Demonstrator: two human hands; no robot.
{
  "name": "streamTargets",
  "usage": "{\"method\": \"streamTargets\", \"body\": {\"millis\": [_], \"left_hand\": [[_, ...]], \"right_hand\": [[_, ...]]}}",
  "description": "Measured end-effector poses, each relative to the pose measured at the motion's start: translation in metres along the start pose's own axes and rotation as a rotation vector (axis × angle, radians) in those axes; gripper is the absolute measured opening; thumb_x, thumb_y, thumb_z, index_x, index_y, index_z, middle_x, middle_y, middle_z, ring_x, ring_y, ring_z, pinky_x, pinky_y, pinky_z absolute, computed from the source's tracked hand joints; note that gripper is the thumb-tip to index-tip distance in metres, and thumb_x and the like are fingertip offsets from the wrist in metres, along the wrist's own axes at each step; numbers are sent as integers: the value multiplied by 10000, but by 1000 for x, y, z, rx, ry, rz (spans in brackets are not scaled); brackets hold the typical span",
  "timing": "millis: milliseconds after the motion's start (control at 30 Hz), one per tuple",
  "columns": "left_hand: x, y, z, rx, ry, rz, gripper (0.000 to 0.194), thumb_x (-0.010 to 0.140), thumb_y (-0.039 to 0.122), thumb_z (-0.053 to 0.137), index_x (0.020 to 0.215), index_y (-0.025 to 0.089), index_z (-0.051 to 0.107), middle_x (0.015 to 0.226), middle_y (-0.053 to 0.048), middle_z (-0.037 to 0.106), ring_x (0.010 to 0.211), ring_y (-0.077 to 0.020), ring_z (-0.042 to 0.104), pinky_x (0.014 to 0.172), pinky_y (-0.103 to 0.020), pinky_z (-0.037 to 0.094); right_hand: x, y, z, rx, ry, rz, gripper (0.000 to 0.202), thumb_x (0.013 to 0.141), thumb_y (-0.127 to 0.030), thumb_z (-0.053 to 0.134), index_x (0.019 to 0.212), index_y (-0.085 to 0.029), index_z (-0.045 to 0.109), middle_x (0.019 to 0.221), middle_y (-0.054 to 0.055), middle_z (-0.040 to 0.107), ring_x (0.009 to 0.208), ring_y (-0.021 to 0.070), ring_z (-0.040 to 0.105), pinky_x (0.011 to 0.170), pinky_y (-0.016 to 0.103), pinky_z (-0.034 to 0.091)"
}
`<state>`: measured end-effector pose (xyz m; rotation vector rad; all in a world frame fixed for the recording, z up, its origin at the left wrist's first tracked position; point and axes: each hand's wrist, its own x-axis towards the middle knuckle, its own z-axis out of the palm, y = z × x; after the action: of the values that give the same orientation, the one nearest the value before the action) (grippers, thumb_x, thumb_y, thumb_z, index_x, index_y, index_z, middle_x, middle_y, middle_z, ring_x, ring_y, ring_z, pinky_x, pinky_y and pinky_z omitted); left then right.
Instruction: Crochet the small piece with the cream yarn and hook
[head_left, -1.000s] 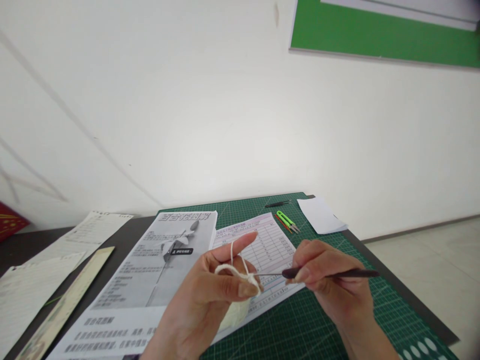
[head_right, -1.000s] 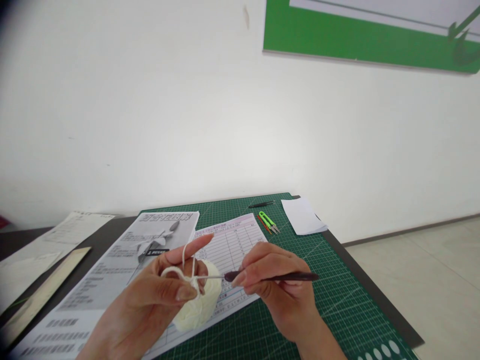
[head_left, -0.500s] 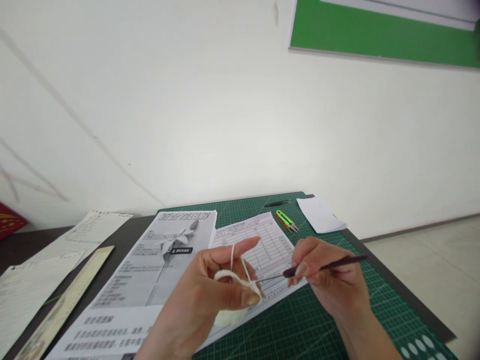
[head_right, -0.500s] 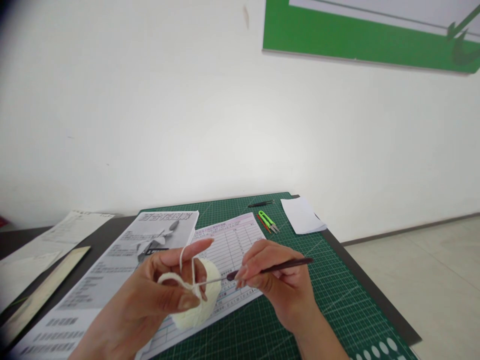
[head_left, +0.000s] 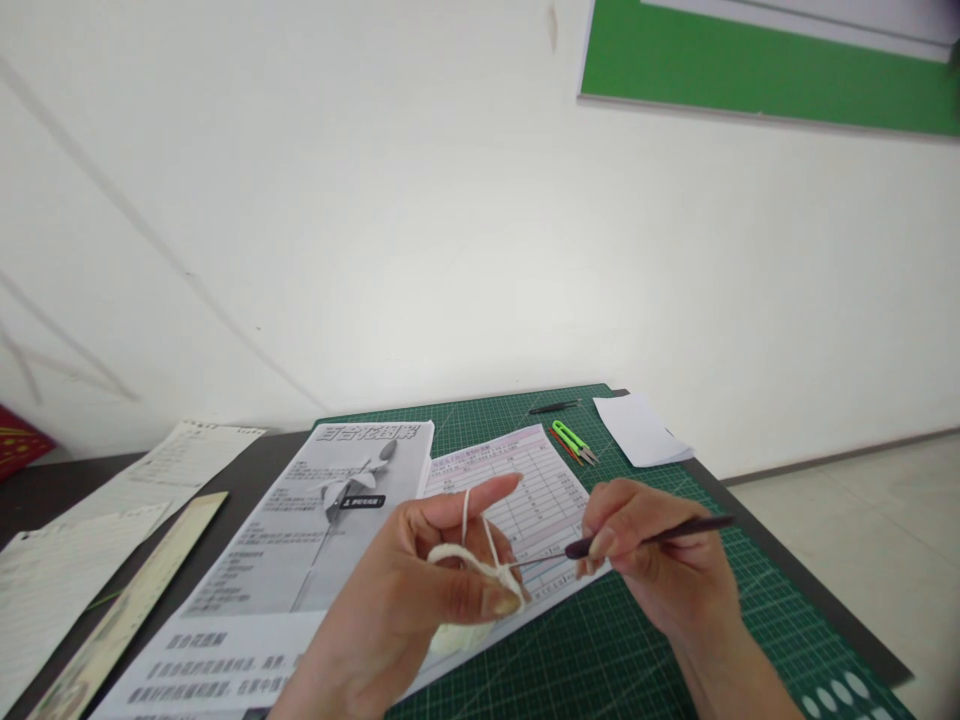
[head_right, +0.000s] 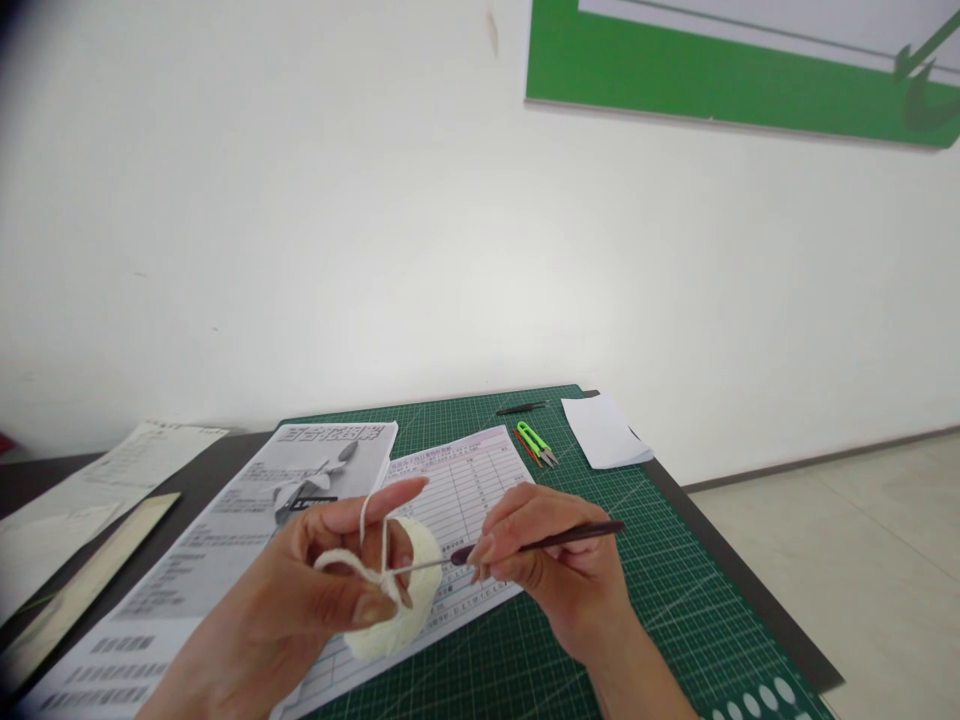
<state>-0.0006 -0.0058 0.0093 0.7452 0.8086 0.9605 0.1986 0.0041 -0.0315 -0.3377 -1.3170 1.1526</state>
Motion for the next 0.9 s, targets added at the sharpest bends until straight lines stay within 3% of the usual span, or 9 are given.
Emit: {"method": "streamTargets", "body": {"millis": [333,900], "left_hand": [[-1,-4,9,-70,70,123,562,500,6,805,1011,237,763,457,57,611,561,-108,565,586,-209,408],[-4,-1,7,-18,90,59,555,459,4,794,957,250,783,536,24,672,526,-96,544,524,-201,368]], "right_hand": [[-5,8,7,12,92,-31,85,811,-181,708,871,-209,761,757,27,696,613,120,657,554,227,543],[-4,4,6,22,109,-6,50,788,-191,729,819,-214,761,722,29,682,588,136,648,543,248,539]]}}
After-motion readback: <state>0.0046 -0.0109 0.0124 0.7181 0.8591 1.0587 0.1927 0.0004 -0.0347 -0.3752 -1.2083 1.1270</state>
